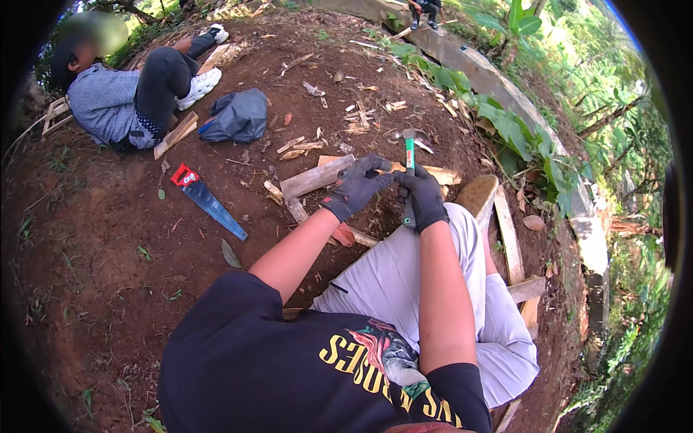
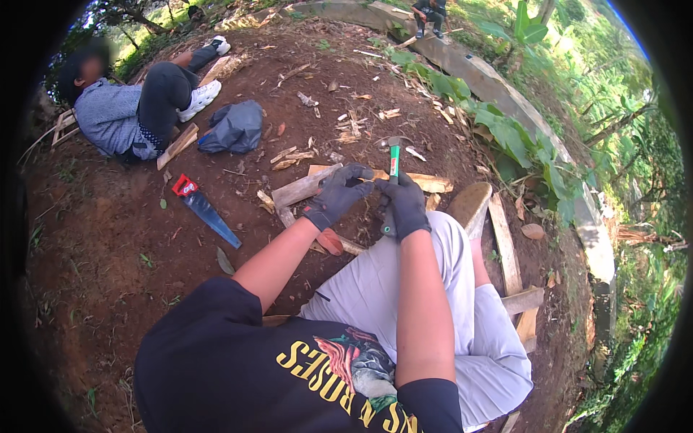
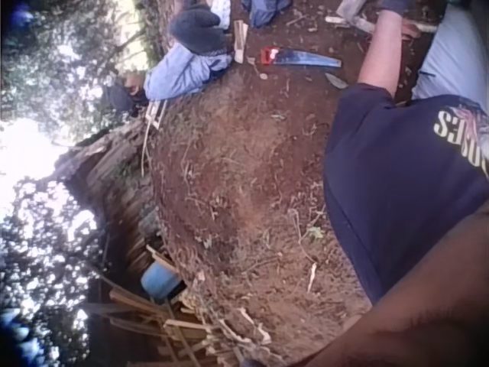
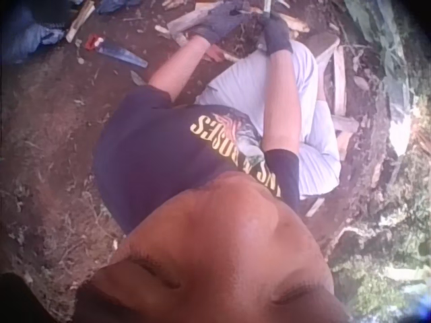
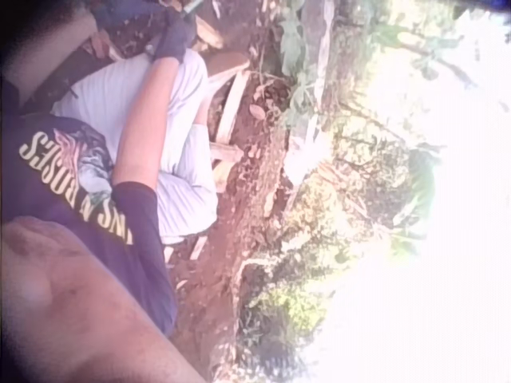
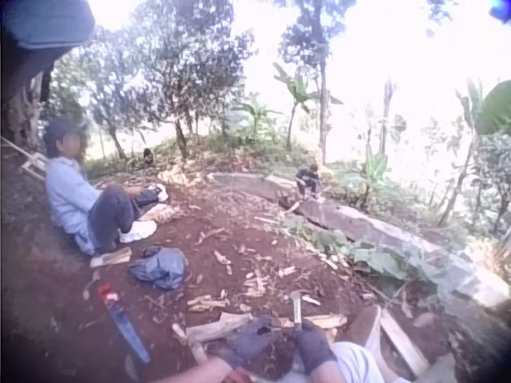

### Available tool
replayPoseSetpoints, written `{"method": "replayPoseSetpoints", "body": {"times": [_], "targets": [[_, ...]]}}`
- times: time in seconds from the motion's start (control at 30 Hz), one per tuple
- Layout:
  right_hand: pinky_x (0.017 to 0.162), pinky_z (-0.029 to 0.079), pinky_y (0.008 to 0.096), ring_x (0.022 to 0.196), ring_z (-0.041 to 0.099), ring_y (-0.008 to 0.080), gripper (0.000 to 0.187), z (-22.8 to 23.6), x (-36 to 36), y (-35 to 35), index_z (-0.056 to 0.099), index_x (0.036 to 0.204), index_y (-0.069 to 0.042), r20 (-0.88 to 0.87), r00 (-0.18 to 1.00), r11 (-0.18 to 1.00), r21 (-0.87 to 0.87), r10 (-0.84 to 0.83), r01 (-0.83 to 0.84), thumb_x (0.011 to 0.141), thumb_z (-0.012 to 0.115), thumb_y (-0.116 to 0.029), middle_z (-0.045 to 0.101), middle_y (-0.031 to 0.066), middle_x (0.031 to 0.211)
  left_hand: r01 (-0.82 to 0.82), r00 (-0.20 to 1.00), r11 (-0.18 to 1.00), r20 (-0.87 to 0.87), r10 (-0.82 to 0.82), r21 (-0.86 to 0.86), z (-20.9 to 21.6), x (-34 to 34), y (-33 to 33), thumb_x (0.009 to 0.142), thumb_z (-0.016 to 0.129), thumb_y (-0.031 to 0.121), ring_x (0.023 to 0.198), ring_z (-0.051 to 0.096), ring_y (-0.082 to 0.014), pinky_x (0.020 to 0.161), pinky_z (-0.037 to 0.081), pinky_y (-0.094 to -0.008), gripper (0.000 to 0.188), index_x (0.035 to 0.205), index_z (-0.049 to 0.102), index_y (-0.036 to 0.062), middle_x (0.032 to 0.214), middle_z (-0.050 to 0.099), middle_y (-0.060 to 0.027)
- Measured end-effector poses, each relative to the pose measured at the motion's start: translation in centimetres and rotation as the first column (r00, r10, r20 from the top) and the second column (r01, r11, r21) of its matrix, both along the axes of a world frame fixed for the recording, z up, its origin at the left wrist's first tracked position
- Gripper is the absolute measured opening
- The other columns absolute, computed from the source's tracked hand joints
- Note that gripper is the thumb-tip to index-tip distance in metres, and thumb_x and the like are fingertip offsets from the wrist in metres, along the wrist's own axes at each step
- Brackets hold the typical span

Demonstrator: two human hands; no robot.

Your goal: The person sits on the ground and uses a hammer to drive nails into wooden planks, assembling a small wooden frame. They repeatedly position the planks and strike the nails to secure the structure.

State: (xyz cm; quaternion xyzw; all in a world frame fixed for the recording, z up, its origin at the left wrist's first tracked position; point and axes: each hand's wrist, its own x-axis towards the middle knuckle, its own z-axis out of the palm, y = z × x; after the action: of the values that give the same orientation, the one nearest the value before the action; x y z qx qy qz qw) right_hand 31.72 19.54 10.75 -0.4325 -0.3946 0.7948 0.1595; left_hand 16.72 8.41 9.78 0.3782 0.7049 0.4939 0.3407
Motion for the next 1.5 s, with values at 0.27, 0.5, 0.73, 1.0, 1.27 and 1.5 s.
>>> {"method": "replayPoseSetpoints", "body": {"times": [0.27, 0.5, 0.73, 1.0, 1.27, 1.5], "targets": [[0.05, 0.046, 0.0295, 0.059, 0.056, 0.0121, 0.037, -0.6, 0.9, 0.6, 0.06, 0.128, -0.005, -0.163, 0.983, 0.989, -0.134, -0.089, 0.067, 0.093, 0.073, -0.006, 0.065, 0.0027, 0.083, -0.131, 0.967, 0.991, 0.227, 0.118, 0.04, 0.1, 2.1, 1.4, 0.097, 0.076, 0.016, 0.099, 0.07, -0.0119, 0.093, 0.056, -0.0291, 0.02, 0.112, 0.079, 0.0018, 0.108, 0.077, -0.003], [0.053, 0.046, 0.0304, 0.061, 0.053, 0.0108, 0.042, 0.8, 0.9, 0.2, 0.058, 0.139, -0.005, -0.101, 0.99, 0.991, -0.097, -0.103, 0.093, 0.097, 0.063, -0.004, 0.068, 0.0056, 0.093, -0.222, 0.974, 0.975, 0.041, 0.223, -0.006, 0.2, 0.1, 0.6, 0.094, 0.078, 0.012, 0.101, 0.071, -0.0131, 0.095, 0.057, -0.0302, 0.019, 0.11, 0.08, 0.0034, 0.108, 0.079, -0.0052], [0.055, 0.046, 0.0303, 0.062, 0.053, 0.0105, 0.041, 1.3, 0.8, 0.3, 0.058, 0.136, -0.005, -0.109, 0.981, 0.981, -0.134, -0.157, 0.142, 0.097, 0.069, -0.007, 0.069, 0.0064, 0.095, -0.43, 0.888, 0.898, -0.226, 0.4, -0.099, -7.9, -9.7, -1.9, 0.095, 0.074, 0.022, 0.102, 0.073, -0.0213, 0.095, 0.055, -0.0358, 0.021, 0.107, 0.08, 0.0054, 0.106, 0.08, -0.0081], [0.057, 0.044, 0.0303, 0.063, 0.052, 0.0112, 0.041, 1.5, -0.1, -0.3, 0.059, 0.139, -0.005, -0.046, 0.989, 0.986, -0.097, -0.143, 0.138, 0.097, 0.062, -0.007, 0.068, 0.0056, 0.097, -0.392, 0.913, 0.913, -0.169, 0.371, -0.111, -12.8, -11.0, -1.9, 0.095, 0.076, 0.031, 0.1, 0.073, -0.0233, 0.092, 0.055, -0.0386, 0.027, 0.107, 0.078, 0.007, 0.104, 0.079, -0.0104], [0.056, 0.045, 0.0314, 0.062, 0.053, 0.0121, 0.043, 0.0, -0.2, 0.2, 0.058, 0.139, -0.005, -0.025, 0.988, 0.984, -0.098, -0.151, 0.148, 0.097, 0.064, -0.005, 0.068, 0.0074, 0.095, -0.376, 0.904, 0.922, -0.251, 0.345, -0.088, -13.1, -10.3, -1.5, 0.096, 0.075, 0.027, 0.097, 0.073, -0.0194, 0.09, 0.055, -0.0356, 0.023, 0.105, 0.079, 0.0058, 0.103, 0.079, -0.0081], [0.056, 0.046, 0.0319, 0.063, 0.054, 0.0125, 0.046, -0.4, -0.1, 0.4, 0.057, 0.143, -0.004, -0.027, 0.988, 0.984, -0.102, -0.151, 0.148, 0.097, 0.062, -0.004, 0.067, 0.0073, 0.095, -0.356, 0.934, 0.928, -0.081, 0.349, -0.107, -12.2, -9.8, -1.4, 0.097, 0.074, 0.028, 0.098, 0.073, -0.0211, 0.091, 0.055, -0.0369, 0.024, 0.107, 0.079, 0.0067, 0.106, 0.079, -0.0086]]}}
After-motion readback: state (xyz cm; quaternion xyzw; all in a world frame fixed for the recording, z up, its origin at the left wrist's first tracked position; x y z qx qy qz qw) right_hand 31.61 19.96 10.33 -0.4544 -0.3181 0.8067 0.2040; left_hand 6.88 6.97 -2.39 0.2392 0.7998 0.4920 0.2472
